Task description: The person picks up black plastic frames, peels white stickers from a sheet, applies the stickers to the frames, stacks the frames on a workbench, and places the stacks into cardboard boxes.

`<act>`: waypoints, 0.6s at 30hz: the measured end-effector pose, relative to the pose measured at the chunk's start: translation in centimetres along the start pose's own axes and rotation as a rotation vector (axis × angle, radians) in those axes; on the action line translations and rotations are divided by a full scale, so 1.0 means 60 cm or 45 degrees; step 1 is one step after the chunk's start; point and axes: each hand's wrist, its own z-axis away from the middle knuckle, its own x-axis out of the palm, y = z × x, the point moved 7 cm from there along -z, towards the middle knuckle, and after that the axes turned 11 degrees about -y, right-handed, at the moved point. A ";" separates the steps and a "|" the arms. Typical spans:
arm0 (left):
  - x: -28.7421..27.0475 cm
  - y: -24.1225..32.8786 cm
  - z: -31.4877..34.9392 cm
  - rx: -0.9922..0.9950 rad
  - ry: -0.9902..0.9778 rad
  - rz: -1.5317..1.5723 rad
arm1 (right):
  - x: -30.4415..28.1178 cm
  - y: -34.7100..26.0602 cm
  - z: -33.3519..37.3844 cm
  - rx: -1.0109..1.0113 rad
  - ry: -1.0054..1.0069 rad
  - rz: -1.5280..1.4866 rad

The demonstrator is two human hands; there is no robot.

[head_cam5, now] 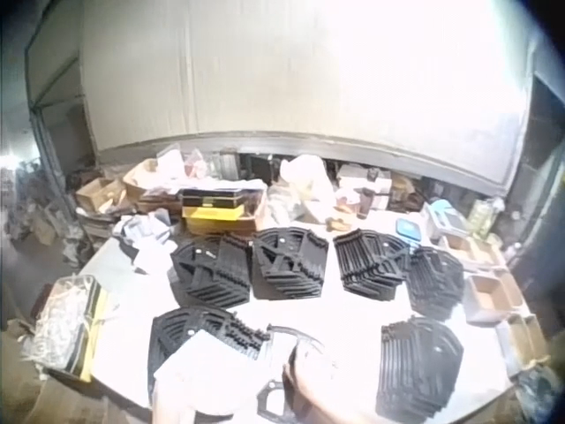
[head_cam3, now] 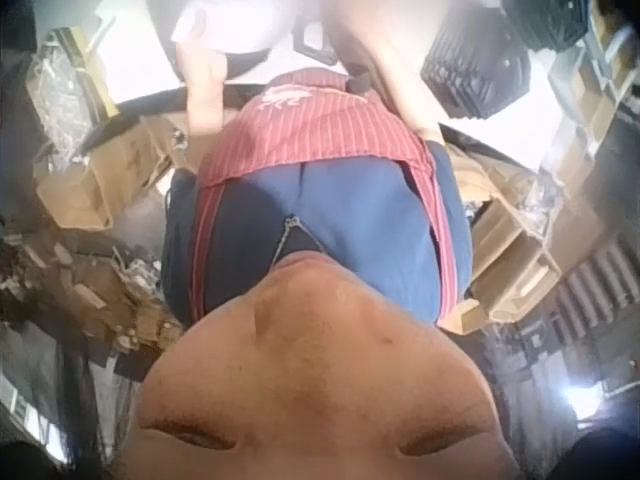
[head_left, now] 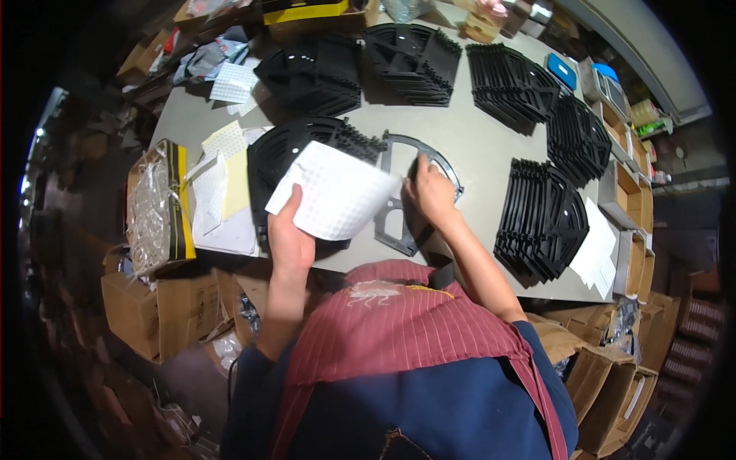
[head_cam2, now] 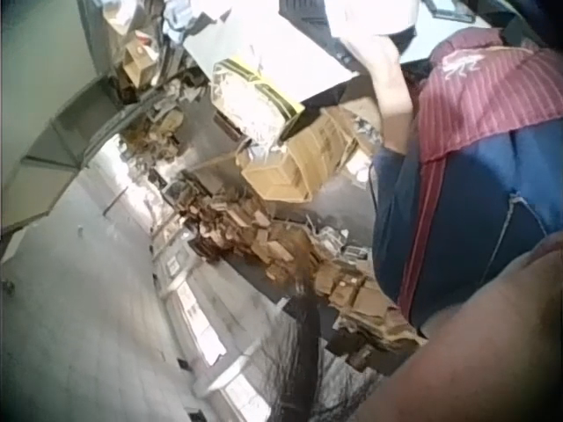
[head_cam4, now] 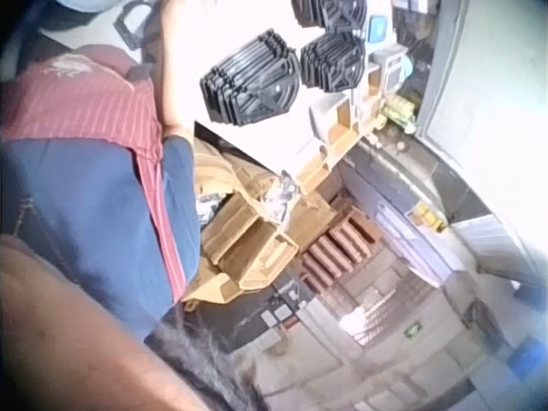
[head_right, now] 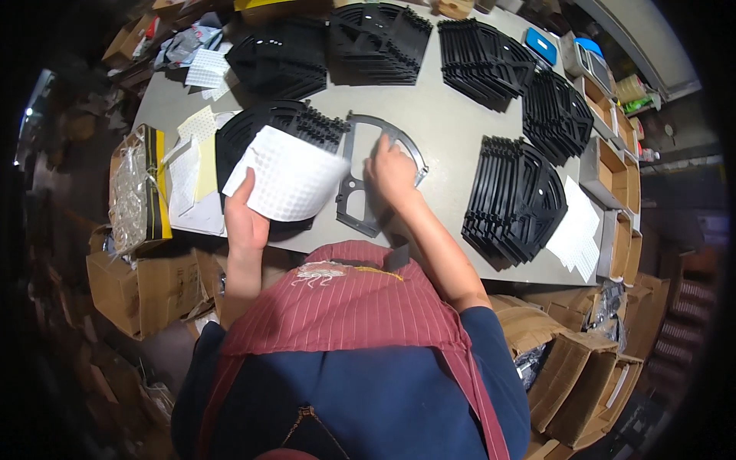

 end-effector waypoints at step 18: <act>-0.123 0.056 0.011 -0.314 -0.249 1.507 | -0.422 0.442 0.233 0.698 0.330 0.046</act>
